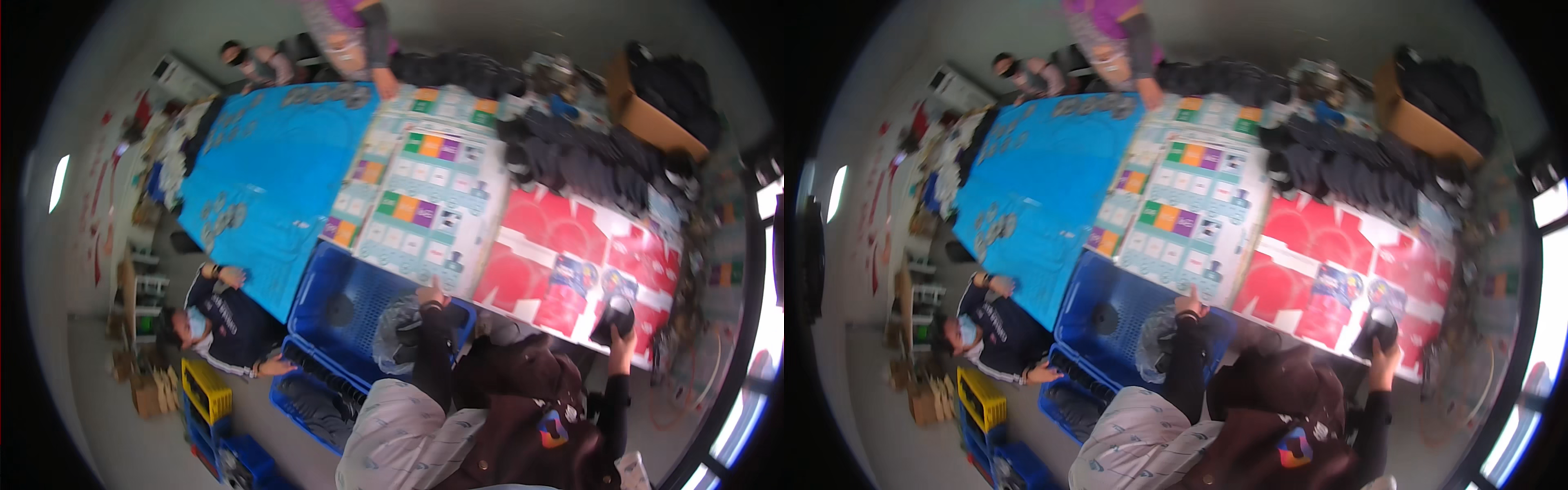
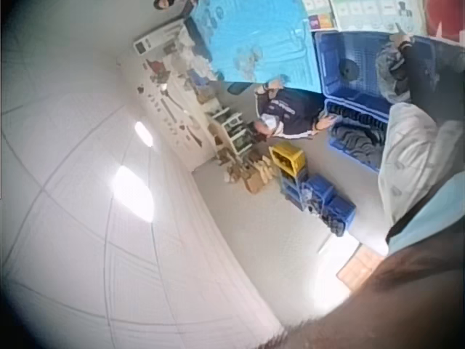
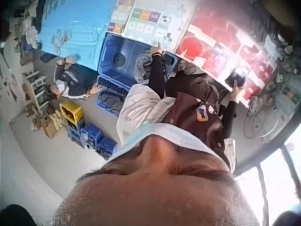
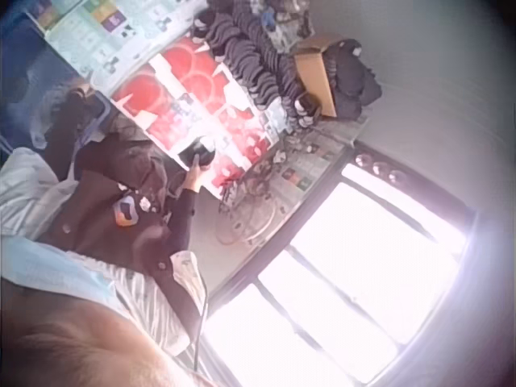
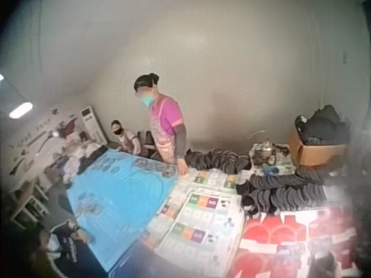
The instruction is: Sorting and prepping black shoe upper components in a factory setting.
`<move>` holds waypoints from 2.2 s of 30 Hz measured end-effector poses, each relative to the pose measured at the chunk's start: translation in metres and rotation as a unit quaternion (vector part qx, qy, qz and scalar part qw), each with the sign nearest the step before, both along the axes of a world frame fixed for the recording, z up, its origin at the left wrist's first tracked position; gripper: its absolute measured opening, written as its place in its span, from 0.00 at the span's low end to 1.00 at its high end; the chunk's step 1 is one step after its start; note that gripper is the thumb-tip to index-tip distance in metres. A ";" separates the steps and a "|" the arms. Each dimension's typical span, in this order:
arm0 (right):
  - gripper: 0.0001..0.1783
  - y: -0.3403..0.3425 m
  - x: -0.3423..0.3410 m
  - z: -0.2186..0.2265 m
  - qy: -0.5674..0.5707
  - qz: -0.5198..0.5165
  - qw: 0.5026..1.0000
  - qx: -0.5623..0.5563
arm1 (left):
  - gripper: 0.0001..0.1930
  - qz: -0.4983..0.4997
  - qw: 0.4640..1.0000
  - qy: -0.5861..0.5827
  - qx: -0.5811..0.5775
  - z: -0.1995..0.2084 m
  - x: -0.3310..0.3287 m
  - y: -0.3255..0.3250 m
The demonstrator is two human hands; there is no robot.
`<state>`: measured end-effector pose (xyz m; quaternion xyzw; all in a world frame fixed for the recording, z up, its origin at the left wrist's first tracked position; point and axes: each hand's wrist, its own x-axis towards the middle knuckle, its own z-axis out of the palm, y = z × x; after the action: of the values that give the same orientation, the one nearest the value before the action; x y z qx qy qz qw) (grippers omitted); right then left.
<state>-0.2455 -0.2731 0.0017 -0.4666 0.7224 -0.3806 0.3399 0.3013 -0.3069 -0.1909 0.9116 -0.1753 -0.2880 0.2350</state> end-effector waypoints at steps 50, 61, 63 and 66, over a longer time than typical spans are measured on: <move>0.22 -0.024 -0.011 0.032 -0.030 0.084 0.995 -0.034 | 0.17 -0.337 0.895 0.157 -0.247 0.192 -0.401 0.015; 0.31 0.041 -0.016 -0.043 0.032 0.206 0.961 0.181 | 0.20 -0.514 0.850 0.015 -0.112 0.107 -0.365 0.042; 0.34 0.081 -0.080 -0.019 -0.082 0.247 0.949 0.177 | 0.20 -0.559 0.826 -0.036 0.056 0.092 -0.291 0.046; 0.27 0.134 -0.211 0.004 0.121 0.098 0.940 0.304 | 0.22 -0.210 0.866 0.452 -0.041 0.071 -0.146 0.096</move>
<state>-0.4569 -0.1393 0.0061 -0.4520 0.7901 -0.0484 0.4112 0.1549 -0.2108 -0.1202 0.6125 -0.2492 -0.7038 0.2595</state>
